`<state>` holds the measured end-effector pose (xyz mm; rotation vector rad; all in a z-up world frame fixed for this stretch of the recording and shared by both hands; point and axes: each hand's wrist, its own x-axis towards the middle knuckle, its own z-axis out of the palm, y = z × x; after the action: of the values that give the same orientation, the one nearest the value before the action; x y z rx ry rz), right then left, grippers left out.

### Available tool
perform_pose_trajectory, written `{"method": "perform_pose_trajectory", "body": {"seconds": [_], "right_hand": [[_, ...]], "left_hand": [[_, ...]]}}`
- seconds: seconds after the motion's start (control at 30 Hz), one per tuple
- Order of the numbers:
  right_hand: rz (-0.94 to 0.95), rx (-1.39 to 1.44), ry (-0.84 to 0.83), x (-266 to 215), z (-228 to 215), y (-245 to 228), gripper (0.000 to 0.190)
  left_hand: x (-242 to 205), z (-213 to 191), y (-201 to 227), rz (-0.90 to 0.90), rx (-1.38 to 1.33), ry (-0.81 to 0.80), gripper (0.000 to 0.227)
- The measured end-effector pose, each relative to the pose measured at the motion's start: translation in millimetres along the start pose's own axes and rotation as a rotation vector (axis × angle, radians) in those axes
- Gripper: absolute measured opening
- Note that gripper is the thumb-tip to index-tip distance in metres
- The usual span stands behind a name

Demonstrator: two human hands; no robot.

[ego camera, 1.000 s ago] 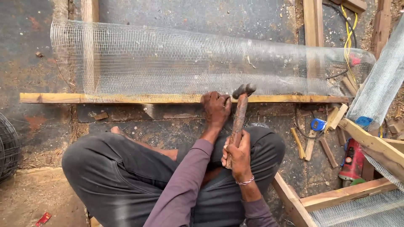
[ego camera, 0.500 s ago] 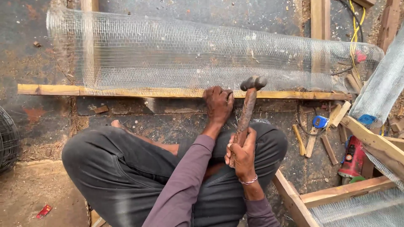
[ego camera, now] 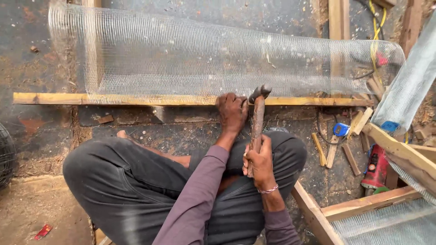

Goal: Attaching a metal wire mesh to a wooden frame using a hammer and small nails while sitting on the floor.

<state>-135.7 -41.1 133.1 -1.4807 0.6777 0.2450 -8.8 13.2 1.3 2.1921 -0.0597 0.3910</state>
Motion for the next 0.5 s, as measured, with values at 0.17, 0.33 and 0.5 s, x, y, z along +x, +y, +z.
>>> {"method": "perform_pose_trajectory", "body": {"seconds": [0.17, 0.33, 0.5], "right_hand": [[-0.063, 0.133, -0.002, -12.9, -5.3, -1.2, 0.056], [-0.155, 0.143, -0.006, -30.3, -36.1, -16.2, 0.056], [-0.538, 0.105, -0.122, -14.4, -91.2, -28.9, 0.040]], "left_hand": [[-2.3, -1.5, -4.7, -0.022, -0.027, 0.021, 0.018], [-4.3, 9.4, -9.1, -0.049, 0.005, -0.010, 0.020], [11.8, -17.9, -1.4, -0.065, 0.020, -0.024, 0.047]]}}
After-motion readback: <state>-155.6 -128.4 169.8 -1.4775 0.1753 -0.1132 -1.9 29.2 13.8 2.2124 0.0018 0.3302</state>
